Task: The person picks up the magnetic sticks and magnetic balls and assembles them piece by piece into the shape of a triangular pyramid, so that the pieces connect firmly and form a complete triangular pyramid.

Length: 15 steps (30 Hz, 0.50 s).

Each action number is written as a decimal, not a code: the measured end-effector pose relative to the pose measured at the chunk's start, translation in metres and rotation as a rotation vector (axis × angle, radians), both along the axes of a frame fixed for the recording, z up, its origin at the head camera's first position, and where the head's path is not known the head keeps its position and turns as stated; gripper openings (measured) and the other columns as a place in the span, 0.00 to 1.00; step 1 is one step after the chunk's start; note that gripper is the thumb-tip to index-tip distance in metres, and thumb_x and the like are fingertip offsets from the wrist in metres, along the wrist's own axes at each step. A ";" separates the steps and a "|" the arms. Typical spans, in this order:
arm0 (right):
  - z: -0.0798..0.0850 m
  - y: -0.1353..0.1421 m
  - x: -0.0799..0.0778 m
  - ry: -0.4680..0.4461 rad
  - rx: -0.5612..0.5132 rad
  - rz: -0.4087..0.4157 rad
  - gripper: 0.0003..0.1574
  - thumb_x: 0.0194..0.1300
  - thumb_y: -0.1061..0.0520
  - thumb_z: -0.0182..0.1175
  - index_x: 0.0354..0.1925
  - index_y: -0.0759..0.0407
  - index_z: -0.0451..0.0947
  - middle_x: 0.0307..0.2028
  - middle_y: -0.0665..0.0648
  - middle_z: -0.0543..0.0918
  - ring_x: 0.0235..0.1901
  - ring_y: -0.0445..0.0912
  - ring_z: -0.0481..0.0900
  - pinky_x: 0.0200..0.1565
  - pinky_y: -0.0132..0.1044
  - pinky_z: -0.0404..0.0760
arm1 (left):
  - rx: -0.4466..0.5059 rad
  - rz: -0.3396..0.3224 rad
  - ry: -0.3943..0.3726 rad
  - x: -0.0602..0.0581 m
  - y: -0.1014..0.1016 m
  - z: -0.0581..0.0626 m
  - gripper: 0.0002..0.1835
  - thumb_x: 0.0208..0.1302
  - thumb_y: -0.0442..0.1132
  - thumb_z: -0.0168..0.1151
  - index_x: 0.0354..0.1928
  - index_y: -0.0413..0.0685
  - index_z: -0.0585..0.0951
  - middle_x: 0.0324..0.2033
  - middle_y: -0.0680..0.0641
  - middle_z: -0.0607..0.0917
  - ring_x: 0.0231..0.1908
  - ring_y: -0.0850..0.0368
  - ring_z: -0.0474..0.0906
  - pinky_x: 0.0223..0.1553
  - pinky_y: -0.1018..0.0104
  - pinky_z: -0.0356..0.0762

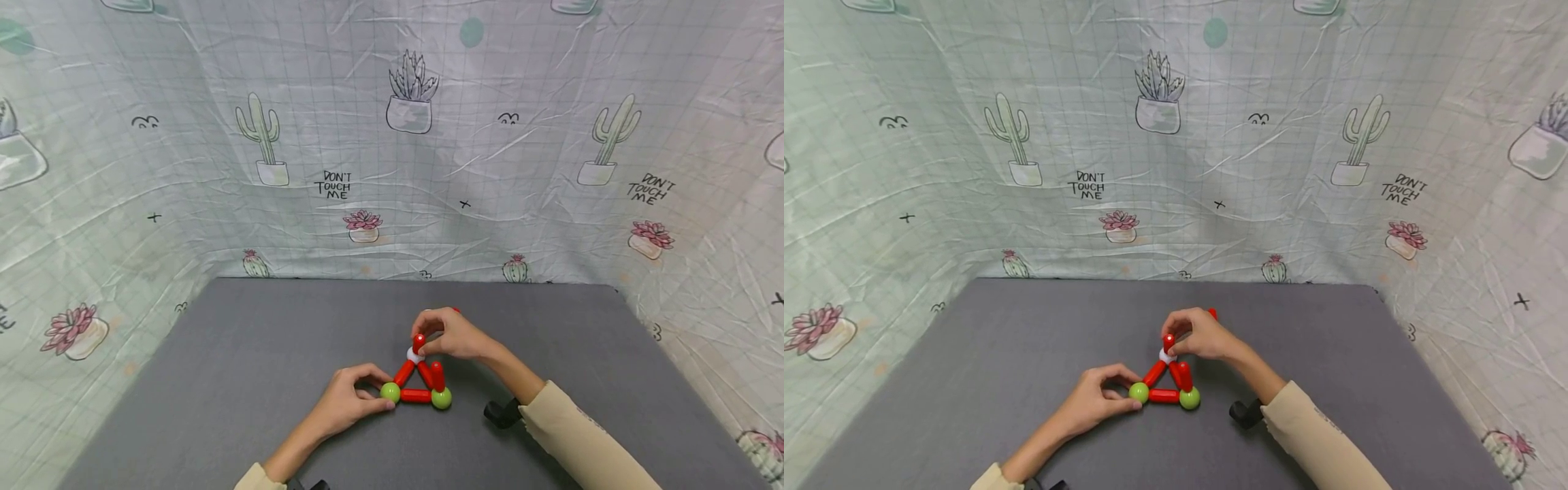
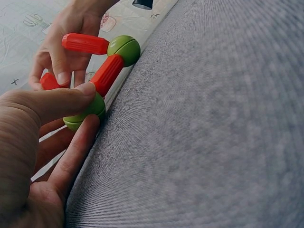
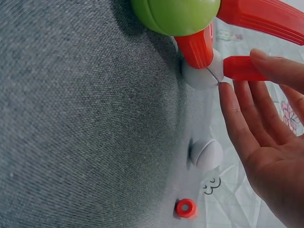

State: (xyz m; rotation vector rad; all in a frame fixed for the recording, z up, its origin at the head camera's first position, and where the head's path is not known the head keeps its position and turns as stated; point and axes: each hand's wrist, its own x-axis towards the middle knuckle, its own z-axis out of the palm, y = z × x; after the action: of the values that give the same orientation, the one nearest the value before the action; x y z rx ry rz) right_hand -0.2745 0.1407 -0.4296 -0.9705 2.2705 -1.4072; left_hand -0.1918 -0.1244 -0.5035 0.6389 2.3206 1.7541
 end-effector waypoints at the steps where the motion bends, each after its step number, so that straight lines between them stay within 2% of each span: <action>1: 0.000 0.000 0.000 0.001 0.001 0.002 0.15 0.59 0.70 0.71 0.45 0.70 0.82 0.41 0.65 0.87 0.43 0.53 0.87 0.54 0.52 0.84 | -0.001 0.002 -0.001 0.000 0.000 0.000 0.18 0.54 0.40 0.81 0.47 0.53 0.87 0.42 0.44 0.88 0.30 0.60 0.88 0.32 0.69 0.86; 8: 0.002 0.000 0.003 -0.025 0.016 -0.003 0.12 0.59 0.70 0.72 0.41 0.65 0.84 0.41 0.65 0.87 0.43 0.53 0.88 0.47 0.37 0.87 | -0.001 0.001 0.005 -0.001 -0.001 -0.002 0.18 0.54 0.41 0.82 0.47 0.53 0.87 0.42 0.44 0.88 0.31 0.60 0.88 0.32 0.69 0.86; 15: 0.003 -0.001 0.004 -0.018 0.032 -0.001 0.13 0.59 0.70 0.71 0.44 0.69 0.83 0.42 0.63 0.88 0.43 0.52 0.88 0.46 0.36 0.87 | 0.003 -0.005 0.004 -0.001 0.000 0.000 0.18 0.54 0.40 0.82 0.47 0.53 0.87 0.42 0.44 0.88 0.31 0.60 0.88 0.32 0.68 0.86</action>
State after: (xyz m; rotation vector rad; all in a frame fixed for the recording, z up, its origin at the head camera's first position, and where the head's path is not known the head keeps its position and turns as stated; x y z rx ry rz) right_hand -0.2703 0.1401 -0.4268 -0.9440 2.2734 -1.3702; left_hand -0.1925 -0.1245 -0.5035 0.6485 2.3173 1.7567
